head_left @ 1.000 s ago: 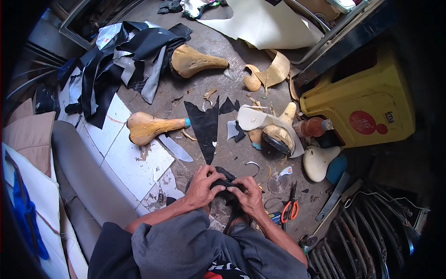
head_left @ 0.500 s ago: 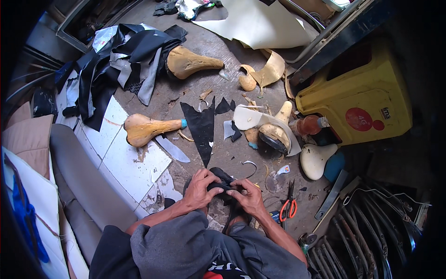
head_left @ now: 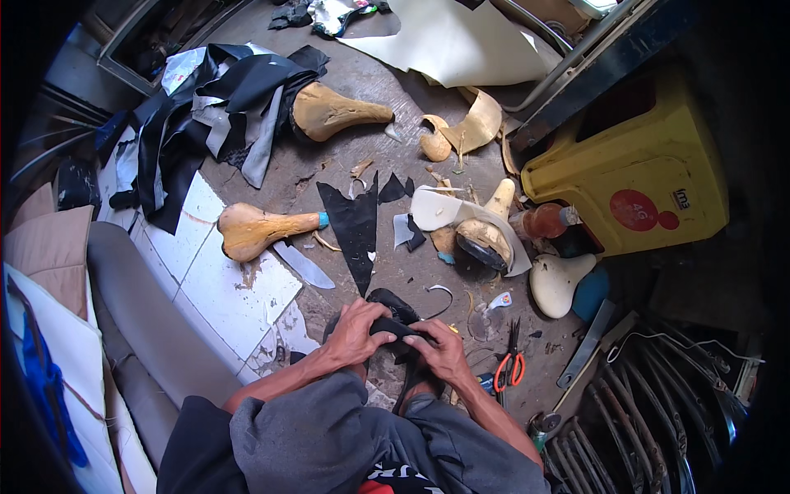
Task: The person reupholsters a bicycle seat by trimming excess black fabric with scissors and securing it to the seat frame.
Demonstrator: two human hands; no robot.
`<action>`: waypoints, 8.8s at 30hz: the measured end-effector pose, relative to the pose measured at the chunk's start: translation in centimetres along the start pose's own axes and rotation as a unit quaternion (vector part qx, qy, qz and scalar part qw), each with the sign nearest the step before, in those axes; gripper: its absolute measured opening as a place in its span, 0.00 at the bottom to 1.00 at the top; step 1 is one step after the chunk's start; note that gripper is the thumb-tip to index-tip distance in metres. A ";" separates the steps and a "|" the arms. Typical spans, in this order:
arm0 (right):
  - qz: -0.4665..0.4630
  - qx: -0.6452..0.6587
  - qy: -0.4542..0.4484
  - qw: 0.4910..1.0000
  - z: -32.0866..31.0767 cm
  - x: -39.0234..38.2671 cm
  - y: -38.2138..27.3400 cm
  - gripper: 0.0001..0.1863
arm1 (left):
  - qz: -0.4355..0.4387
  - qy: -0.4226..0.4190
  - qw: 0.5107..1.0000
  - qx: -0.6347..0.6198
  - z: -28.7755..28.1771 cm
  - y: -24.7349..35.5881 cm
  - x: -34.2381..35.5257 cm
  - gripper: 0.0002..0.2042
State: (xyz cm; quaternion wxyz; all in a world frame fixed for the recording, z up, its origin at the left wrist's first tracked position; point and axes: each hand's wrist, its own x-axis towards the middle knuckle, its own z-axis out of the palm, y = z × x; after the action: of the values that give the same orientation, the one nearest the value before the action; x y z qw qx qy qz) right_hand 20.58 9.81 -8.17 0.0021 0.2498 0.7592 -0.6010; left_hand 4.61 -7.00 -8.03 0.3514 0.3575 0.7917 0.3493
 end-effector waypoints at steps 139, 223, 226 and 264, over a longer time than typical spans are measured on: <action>0.000 -0.198 -0.132 0.971 -7.8 -0.7 -1.1 0.27 | 0.086 -0.174 0.973 0.123 -7.2 3.2 9.3 0.10; -0.058 -0.217 0.067 0.972 -7.4 1.1 -1.9 0.24 | -0.014 -0.121 0.991 -0.057 -3.2 -2.3 7.3 0.46; -0.123 -0.160 0.055 0.978 -4.6 3.4 -4.7 0.20 | 0.003 -0.120 0.992 -0.049 -3.2 0.5 7.2 0.46; -0.275 -0.210 0.186 0.919 -4.6 1.6 -10.8 0.15 | 0.114 0.001 0.990 -0.088 -5.8 8.3 3.5 0.39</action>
State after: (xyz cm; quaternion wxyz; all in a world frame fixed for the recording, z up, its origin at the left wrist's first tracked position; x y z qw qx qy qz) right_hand 16.43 13.00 2.50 -0.2526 0.1324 0.8934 -0.3473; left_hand 0.81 -1.72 0.56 0.3387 0.4122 0.7125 0.4559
